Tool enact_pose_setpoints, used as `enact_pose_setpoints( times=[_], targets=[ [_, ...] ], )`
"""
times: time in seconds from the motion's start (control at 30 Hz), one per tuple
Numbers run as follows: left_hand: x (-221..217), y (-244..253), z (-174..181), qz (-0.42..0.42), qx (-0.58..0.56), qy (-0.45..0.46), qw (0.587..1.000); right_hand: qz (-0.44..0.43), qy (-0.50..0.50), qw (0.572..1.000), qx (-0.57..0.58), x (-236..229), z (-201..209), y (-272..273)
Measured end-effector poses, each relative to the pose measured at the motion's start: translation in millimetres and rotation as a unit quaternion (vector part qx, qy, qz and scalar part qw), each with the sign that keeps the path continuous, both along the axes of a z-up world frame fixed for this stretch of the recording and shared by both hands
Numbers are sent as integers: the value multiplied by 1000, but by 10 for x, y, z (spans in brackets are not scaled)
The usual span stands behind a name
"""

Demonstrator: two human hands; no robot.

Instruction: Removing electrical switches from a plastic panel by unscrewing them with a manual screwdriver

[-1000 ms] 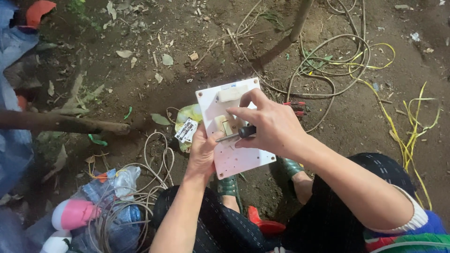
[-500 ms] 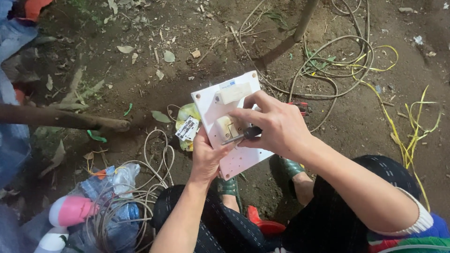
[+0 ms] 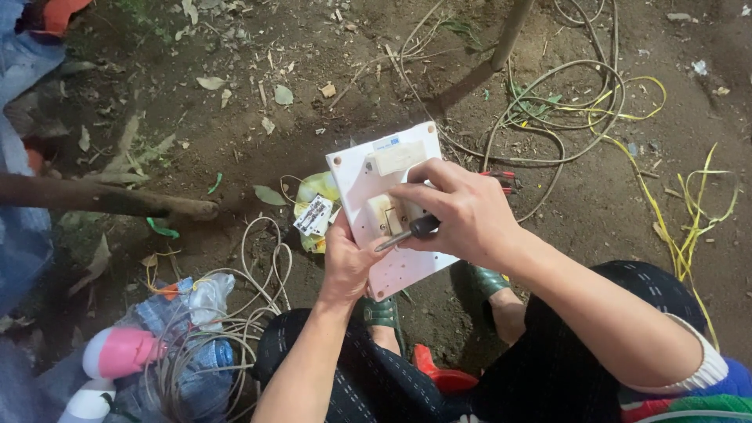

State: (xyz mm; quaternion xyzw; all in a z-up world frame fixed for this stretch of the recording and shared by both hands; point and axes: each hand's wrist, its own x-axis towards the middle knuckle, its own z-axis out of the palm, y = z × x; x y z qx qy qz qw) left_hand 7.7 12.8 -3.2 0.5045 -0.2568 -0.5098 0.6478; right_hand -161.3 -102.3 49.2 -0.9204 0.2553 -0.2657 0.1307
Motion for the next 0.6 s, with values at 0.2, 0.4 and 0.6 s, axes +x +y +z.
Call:
enact_pose_setpoints(
  times=[0.2,0.4,0.6],
  targets=[
    [39,4,-72,-23,-13,61,998,-1,8,1000,-16,-7,-20,24],
    [54,-111,247,-50,-1,128,991,-18,-87,992,92,-60,124,-61],
    [238,53,24,-98,-48,181,978,-46,-170,960,219,-244,606,-139]
  ],
)
